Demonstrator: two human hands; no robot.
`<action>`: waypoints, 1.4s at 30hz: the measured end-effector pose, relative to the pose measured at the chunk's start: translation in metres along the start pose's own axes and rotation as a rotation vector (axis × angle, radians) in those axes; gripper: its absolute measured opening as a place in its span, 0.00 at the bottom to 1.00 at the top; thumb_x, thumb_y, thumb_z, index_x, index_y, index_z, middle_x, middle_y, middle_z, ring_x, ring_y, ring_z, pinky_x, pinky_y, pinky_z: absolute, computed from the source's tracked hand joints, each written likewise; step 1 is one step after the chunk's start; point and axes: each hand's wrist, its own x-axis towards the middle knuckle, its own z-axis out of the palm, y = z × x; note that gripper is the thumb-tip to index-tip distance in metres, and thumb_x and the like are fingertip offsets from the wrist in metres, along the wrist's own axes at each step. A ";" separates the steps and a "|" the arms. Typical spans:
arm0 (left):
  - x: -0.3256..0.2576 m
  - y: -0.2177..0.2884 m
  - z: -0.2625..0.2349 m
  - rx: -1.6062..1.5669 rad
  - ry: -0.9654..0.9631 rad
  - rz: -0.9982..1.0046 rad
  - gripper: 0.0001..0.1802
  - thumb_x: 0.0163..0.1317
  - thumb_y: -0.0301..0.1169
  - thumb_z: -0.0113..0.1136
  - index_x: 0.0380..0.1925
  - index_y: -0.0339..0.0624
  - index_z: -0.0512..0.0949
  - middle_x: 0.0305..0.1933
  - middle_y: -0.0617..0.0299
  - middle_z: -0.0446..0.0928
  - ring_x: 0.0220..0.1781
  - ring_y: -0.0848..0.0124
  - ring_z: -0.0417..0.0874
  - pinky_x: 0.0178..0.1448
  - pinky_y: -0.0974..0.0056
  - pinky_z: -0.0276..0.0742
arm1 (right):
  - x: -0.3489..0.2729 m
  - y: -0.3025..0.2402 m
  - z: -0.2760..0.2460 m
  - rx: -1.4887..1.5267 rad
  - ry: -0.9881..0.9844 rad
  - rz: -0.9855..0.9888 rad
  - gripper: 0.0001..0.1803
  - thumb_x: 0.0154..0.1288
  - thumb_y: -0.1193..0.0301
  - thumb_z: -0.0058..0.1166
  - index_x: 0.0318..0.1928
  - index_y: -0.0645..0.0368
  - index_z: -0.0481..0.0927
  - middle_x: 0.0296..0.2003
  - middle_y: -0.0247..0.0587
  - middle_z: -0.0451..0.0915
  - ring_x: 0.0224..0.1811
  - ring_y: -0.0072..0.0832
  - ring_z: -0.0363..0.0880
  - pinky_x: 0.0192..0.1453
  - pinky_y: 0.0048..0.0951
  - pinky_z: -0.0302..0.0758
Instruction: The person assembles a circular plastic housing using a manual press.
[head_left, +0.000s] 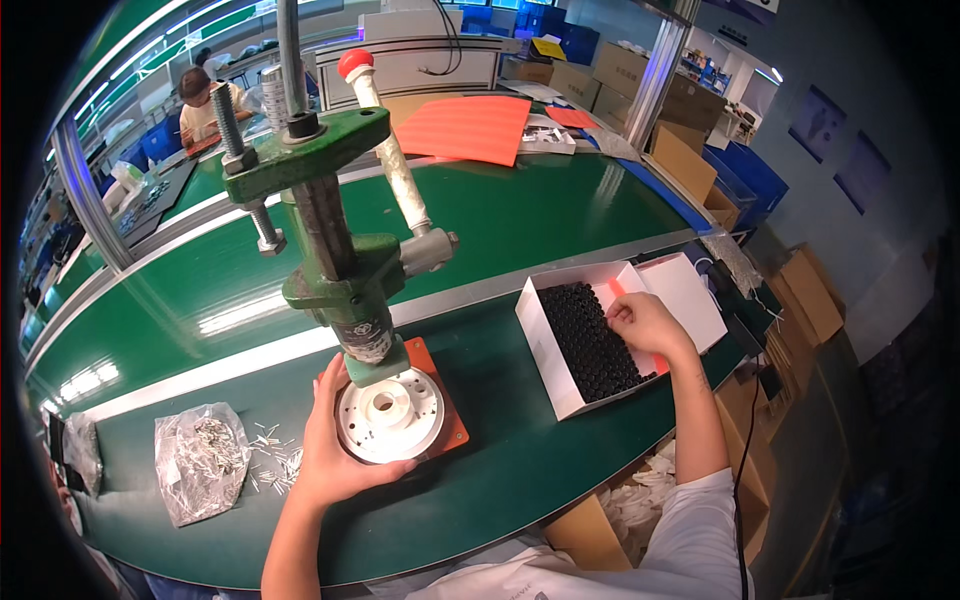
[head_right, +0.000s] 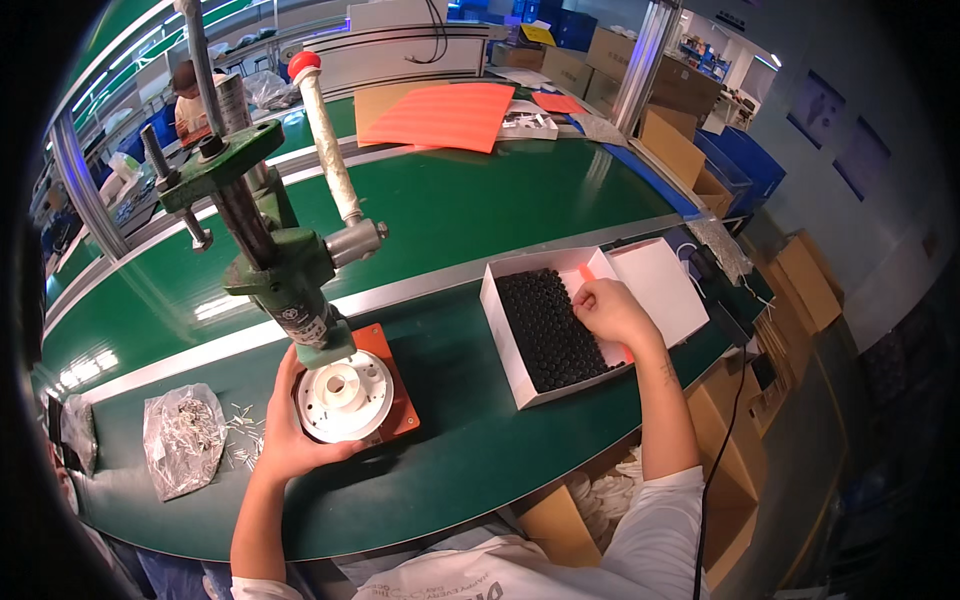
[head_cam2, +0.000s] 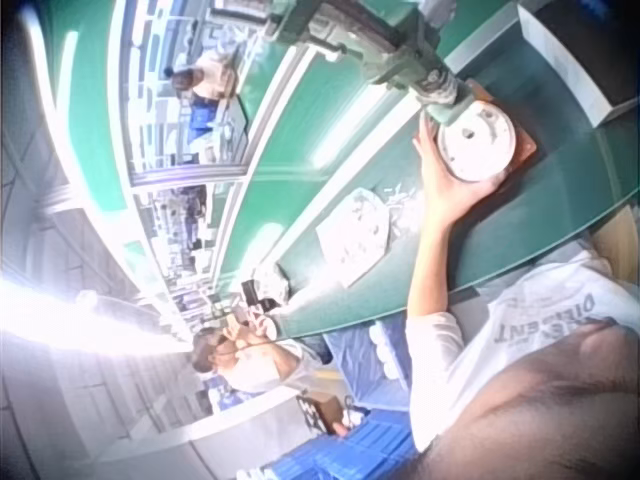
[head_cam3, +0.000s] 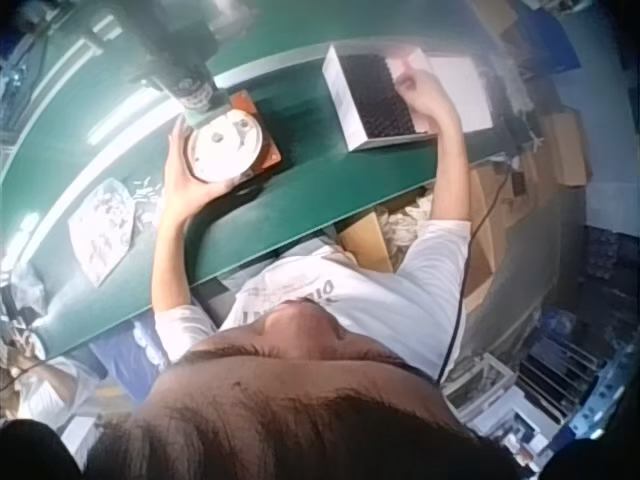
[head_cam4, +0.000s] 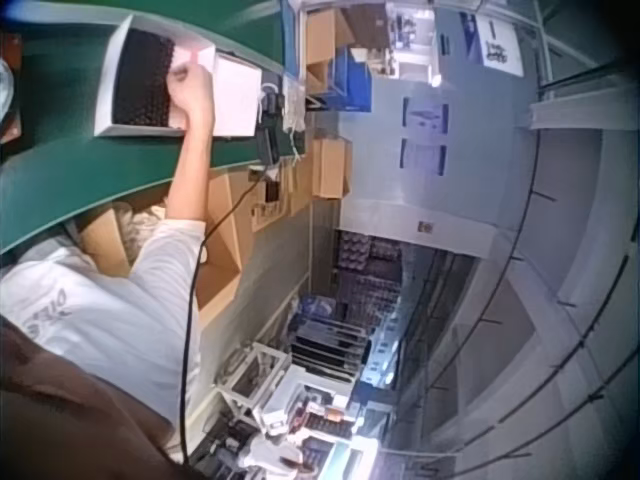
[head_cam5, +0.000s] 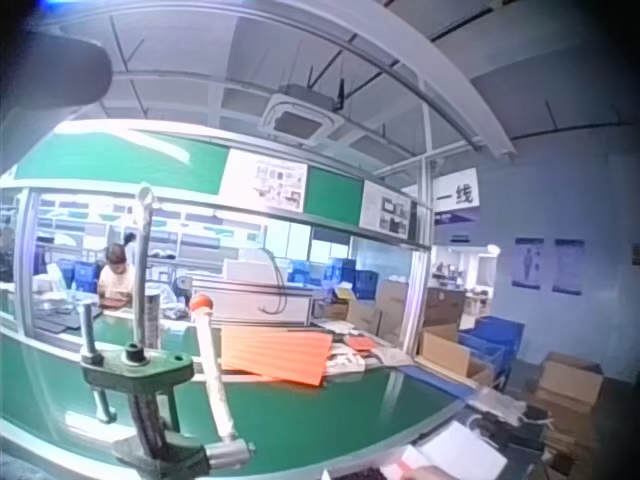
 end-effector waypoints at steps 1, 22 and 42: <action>-0.003 -0.002 -0.002 -0.027 0.018 -0.009 0.77 0.32 0.43 0.89 0.81 0.33 0.51 0.71 0.41 0.72 0.76 0.48 0.73 0.83 0.48 0.61 | 0.002 -0.001 0.002 0.002 -0.008 -0.009 0.09 0.62 0.76 0.63 0.40 0.71 0.87 0.31 0.49 0.88 0.36 0.37 0.89 0.46 0.35 0.84; -0.034 -0.012 -0.012 -0.086 0.028 0.056 0.82 0.31 0.46 0.91 0.83 0.33 0.47 0.73 0.36 0.66 0.77 0.48 0.72 0.81 0.49 0.65 | -0.035 -0.043 -0.010 0.346 0.206 -0.019 0.11 0.64 0.82 0.63 0.47 0.70 0.86 0.38 0.40 0.87 0.39 0.23 0.87 0.46 0.24 0.84; -0.053 -0.004 -0.005 -0.059 0.032 0.302 0.84 0.31 0.47 0.94 0.83 0.37 0.46 0.73 0.40 0.68 0.76 0.48 0.73 0.78 0.49 0.68 | -0.113 -0.193 0.101 0.701 -0.172 -0.666 0.16 0.56 0.88 0.72 0.46 0.68 0.87 0.45 0.49 0.89 0.43 0.25 0.88 0.40 0.20 0.82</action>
